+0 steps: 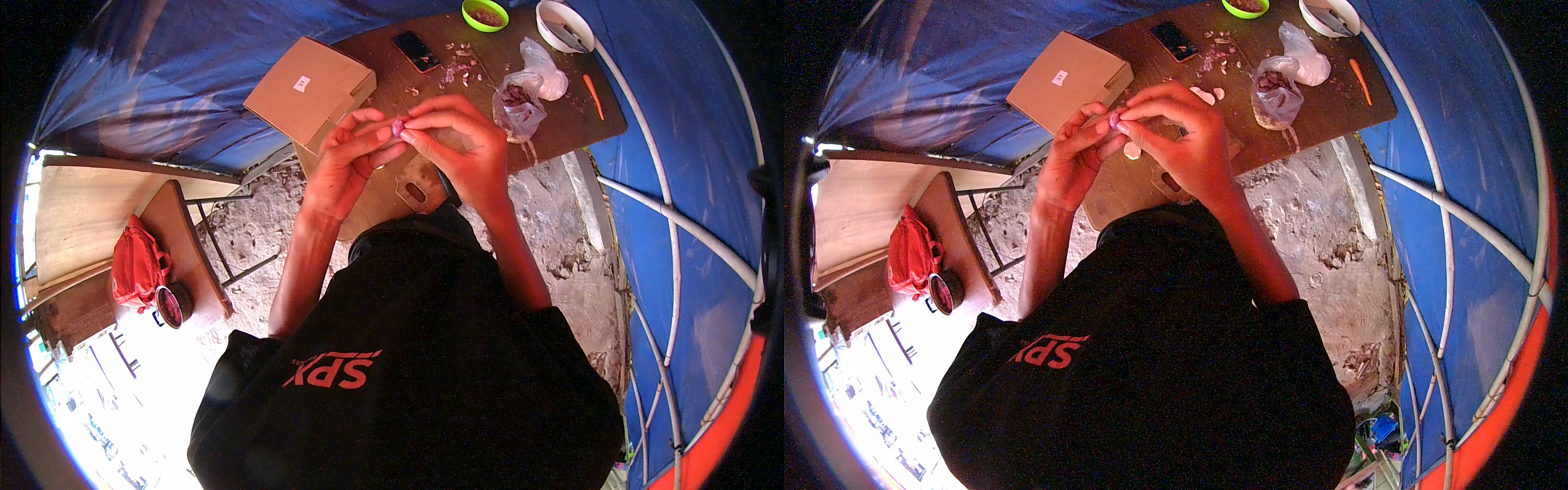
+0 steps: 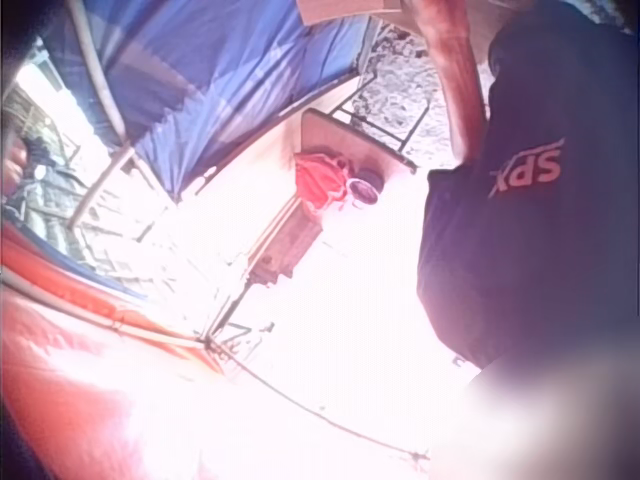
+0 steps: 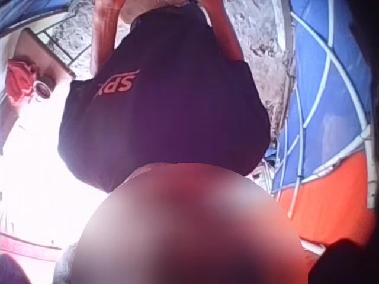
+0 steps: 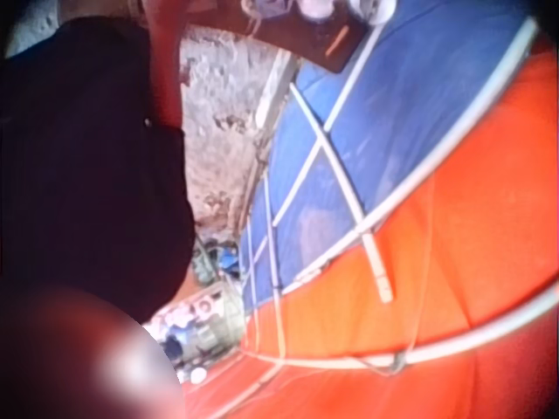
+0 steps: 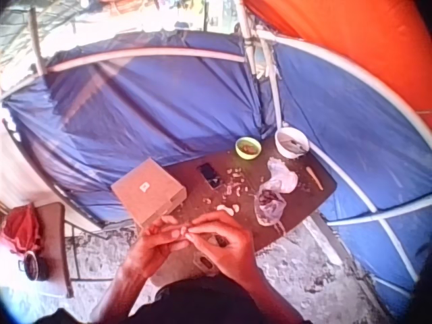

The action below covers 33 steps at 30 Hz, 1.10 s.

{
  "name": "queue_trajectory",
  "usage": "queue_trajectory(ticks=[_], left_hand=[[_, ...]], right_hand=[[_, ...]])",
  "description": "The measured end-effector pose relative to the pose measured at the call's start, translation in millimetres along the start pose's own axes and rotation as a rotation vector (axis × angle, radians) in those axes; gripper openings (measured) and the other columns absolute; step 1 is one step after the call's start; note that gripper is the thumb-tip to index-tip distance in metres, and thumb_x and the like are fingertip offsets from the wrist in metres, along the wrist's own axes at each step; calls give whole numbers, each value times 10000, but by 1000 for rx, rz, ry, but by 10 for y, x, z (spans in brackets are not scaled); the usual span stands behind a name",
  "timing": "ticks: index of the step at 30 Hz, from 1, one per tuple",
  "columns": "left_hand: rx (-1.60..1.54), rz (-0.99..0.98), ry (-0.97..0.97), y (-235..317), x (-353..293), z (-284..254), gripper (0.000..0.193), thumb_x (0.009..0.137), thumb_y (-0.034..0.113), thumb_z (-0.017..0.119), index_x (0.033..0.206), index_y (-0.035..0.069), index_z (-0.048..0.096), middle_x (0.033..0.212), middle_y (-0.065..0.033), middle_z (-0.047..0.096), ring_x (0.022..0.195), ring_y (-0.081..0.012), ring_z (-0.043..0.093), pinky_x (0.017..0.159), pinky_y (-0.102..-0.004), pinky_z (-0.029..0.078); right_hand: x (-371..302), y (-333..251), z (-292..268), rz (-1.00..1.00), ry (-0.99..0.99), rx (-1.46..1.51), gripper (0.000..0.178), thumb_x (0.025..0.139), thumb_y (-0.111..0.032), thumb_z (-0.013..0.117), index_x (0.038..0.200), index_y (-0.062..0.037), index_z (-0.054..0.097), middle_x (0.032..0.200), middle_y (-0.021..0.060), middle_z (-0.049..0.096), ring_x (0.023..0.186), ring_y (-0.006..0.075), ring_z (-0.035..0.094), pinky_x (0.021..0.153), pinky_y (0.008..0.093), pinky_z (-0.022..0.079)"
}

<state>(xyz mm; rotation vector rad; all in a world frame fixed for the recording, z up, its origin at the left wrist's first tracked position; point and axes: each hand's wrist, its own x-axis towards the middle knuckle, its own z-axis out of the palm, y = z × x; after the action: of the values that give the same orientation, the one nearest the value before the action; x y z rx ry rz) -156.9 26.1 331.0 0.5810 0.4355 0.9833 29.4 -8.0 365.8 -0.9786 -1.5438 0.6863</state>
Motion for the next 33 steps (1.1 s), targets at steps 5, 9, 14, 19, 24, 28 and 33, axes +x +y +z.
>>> queue_trajectory(ticks=[5,9,14,19,24,28,33], left_hand=[[67,-26,-40,17,-9,26,224,920,-3,606,1134,2,540,1082,-167,671,1010,-233,684,901,-345,593],[9,-64,-40,18,-14,57,222,928,24,605,1140,6,538,1075,-156,670,998,-240,689,894,-342,592],[5,-62,16,13,-22,66,215,937,47,598,1140,7,539,1076,-157,666,966,-268,696,896,-348,588],[-326,-139,-54,23,21,3,200,952,67,581,1139,2,559,1145,-166,639,1009,-262,670,886,-323,585],[-515,-146,-103,19,-20,-46,210,941,61,600,1144,12,575,1148,-129,627,1056,-244,643,870,-301,580],[-262,-40,-28,-6,-39,-85,238,922,34,620,1155,33,574,1107,-98,631,1063,-238,642,879,-310,572],[-2,53,64,-172,60,-296,266,902,-1,627,1157,47,568,1076,-94,645,1069,-253,646,926,-346,546]], right_hand=[[-1,27,-47,83,-72,209,125,783,5,739,894,-2,682,1084,99,629,950,145,644,828,282,527],[14,19,-132,-27,-132,22,117,769,-6,745,846,-7,657,1106,94,621,970,143,637,845,281,518],[2,10,-129,10,-78,77,109,782,-1,738,848,-9,652,1114,93,623,968,140,634,856,267,508],[-82,241,-135,287,36,379,97,859,52,650,945,14,626,1177,115,594,1079,151,585,933,300,488],[-307,1219,-69,388,-63,84,387,857,-53,691,1229,-17,591,1183,135,636,1101,208,615,949,358,484],[-839,2085,-123,658,-327,-498,715,726,-249,784,1346,-15,518,1215,234,627,1152,380,602,975,440,473],[-1597,2631,-310,766,-419,-806,676,661,-418,816,1102,24,556,1029,252,642,976,406,634,833,465,499]])
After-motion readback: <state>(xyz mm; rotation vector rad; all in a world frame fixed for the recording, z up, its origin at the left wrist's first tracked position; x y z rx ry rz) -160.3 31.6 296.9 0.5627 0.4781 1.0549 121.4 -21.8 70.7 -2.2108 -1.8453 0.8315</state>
